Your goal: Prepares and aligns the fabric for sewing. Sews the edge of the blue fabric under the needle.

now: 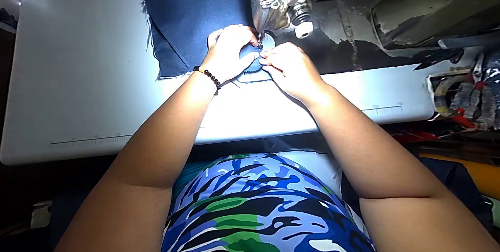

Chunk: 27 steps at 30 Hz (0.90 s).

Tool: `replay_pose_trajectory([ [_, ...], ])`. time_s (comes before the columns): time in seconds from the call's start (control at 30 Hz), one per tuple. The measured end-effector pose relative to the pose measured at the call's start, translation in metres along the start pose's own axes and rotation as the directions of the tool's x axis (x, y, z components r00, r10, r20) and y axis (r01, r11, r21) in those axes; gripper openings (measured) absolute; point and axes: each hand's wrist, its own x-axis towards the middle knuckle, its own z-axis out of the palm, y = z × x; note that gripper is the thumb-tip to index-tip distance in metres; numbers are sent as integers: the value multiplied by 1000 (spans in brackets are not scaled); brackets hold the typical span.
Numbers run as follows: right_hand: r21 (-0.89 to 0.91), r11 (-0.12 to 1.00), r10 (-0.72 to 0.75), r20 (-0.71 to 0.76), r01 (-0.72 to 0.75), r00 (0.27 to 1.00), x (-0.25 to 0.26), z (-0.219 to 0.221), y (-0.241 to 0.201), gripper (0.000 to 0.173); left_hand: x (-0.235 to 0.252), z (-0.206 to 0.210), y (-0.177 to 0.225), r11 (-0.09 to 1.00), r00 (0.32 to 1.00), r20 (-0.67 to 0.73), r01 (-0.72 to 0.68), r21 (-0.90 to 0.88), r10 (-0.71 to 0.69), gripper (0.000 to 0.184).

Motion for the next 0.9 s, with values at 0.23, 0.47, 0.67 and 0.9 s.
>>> replay_pose_trajectory([
  [0.23,-8,1000,17,25,-17,1000,0,-1,-1,27,4,-4,-2,1000,999,28,-19,11,19,37],
  [0.47,-54,998,11,20,-10,1000,0,1,-2,30,21,-8,-13,999,999,41,-13,32,12,38],
  [0.67,-89,995,53,95,-44,994,-3,-1,-8,35,34,-10,-17,988,997,70,19,151,-30,49],
  [0.9,12,986,-160,-242,168,957,-70,-84,7,21,15,-8,0,964,991,127,5,267,-40,53],
])
